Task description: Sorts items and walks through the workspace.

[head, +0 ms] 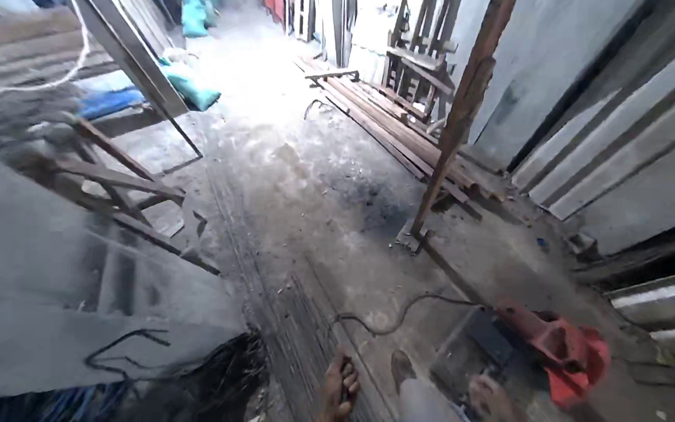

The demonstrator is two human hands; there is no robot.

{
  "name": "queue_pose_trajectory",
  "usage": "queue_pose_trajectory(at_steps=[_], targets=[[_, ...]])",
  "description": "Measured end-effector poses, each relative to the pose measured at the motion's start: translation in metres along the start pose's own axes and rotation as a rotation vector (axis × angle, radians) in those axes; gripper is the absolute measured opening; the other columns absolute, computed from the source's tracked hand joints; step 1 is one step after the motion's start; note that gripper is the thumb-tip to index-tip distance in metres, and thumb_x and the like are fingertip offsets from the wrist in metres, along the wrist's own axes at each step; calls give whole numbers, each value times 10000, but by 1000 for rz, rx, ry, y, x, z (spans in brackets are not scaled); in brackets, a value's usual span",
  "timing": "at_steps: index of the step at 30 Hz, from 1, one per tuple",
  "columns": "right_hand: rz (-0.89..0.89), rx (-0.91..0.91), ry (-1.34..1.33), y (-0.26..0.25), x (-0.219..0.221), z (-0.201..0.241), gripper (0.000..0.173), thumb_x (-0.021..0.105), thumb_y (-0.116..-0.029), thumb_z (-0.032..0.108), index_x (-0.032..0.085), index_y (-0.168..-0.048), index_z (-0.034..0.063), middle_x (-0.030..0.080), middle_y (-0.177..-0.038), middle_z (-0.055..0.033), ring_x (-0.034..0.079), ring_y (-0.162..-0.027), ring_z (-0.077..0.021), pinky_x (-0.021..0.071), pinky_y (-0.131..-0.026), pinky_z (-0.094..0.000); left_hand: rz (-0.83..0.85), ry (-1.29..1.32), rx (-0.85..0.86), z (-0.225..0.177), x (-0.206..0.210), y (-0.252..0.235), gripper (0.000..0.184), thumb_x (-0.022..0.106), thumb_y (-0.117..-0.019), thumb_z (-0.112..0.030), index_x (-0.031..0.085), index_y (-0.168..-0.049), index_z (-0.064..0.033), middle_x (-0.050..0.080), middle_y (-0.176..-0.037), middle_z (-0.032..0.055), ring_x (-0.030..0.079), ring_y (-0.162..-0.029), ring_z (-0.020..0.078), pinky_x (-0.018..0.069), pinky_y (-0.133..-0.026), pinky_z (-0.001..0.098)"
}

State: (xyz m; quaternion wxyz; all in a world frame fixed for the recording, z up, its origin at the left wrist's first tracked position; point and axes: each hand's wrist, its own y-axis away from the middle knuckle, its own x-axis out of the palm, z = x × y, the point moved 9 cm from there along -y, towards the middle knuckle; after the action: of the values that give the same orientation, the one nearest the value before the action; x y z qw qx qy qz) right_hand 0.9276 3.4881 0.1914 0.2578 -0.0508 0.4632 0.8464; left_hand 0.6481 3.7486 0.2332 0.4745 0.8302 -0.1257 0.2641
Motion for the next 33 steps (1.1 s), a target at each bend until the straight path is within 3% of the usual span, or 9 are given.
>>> queue_pose_trajectory(at_steps=[2, 5, 8, 12, 17, 19, 21, 27, 33], targets=[[-26, -89, -138, -30, -29, 116, 373, 537, -1068, 183, 556, -1371, -31, 679, -1189, -243, 717, -966, -328, 590, -867, -488, 22, -103, -60, -15, 70, -16, 491, 282, -1125, -436, 545, -849, -126, 428, -530, -63, 404, -385, 33, 385, -376, 171], [22, -153, -129, -58, -32, 227, 347, 557, -1063, 168, 580, -1348, -29, 692, -1165, -224, 721, -945, -304, 591, -860, -460, 38, -111, -3, -60, 122, -35, 549, 236, -1127, -442, 586, -863, -112, 456, -515, -59, 429, -379, 40, 405, -380, 182], [166, -86, -83, -99, -8, 288, 333, 557, -1065, 151, 578, -1327, -52, 679, -1169, -246, 713, -949, -314, 583, -861, -453, -3, -26, 94, -118, 136, -58, 611, 185, -1122, -466, 590, -811, -130, 474, -506, -63, 439, -374, 32, 408, -374, 177], [310, -71, -70, -157, 27, 369, 319, 558, -1065, 161, 583, -1298, -55, 674, -1150, -226, 704, -902, -272, 581, -835, -423, -116, 101, 198, -192, 116, -107, 602, 181, -1122, -462, 578, -784, -163, 524, -533, -71, 468, -384, 17, 428, -383, 157], [219, -86, -100, -275, 34, 475, 328, 567, -1057, 158, 580, -1310, -49, 682, -1128, -223, 710, -894, -286, 591, -828, -439, -265, 156, 140, -285, 86, -235, 502, 248, -1123, -454, 527, -800, -191, 473, -519, -91, 457, -387, 15, 414, -387, 157], [131, -72, -107, -313, 23, 520, 334, 574, -1053, 152, 584, -1313, -57, 684, -1136, -240, 711, -894, -305, 587, -832, -454, -268, 93, 99, -343, 110, -297, 491, 257, -1126, -439, 513, -799, -178, 435, -493, -89, 418, -367, 17, 383, -374, 163], [68, -41, -75, -347, 8, 560, 340, 574, -1054, 171, 586, -1315, -46, 684, -1134, -235, 709, -893, -300, 583, -837, -452, -179, -10, 100, -419, 164, -357, 507, 239, -1128, -441, 508, -797, -168, 423, -486, -88, 407, -355, 13, 384, -361, 159], [-154, 194, -163, -385, -41, 601, 336, 554, -1065, 157, 577, -1323, -58, 670, -1145, -256, 700, -922, -325, 576, -848, -475, 41, -386, 160, -617, 352, -472, 503, 266, -1137, -355, 485, -728, -160, 382, -479, -80, 361, -362, 30, 355, -368, 182], [-190, 446, -224, -427, -25, 587, 350, 523, -1081, 176, 578, -1329, -64, 664, -1154, -264, 690, -948, -341, 561, -862, -485, 146, -532, 82, -685, 459, -610, 375, 367, -1128, -280, 557, -862, -95, 389, -500, -66, 375, -366, 36, 371, -365, 182]])
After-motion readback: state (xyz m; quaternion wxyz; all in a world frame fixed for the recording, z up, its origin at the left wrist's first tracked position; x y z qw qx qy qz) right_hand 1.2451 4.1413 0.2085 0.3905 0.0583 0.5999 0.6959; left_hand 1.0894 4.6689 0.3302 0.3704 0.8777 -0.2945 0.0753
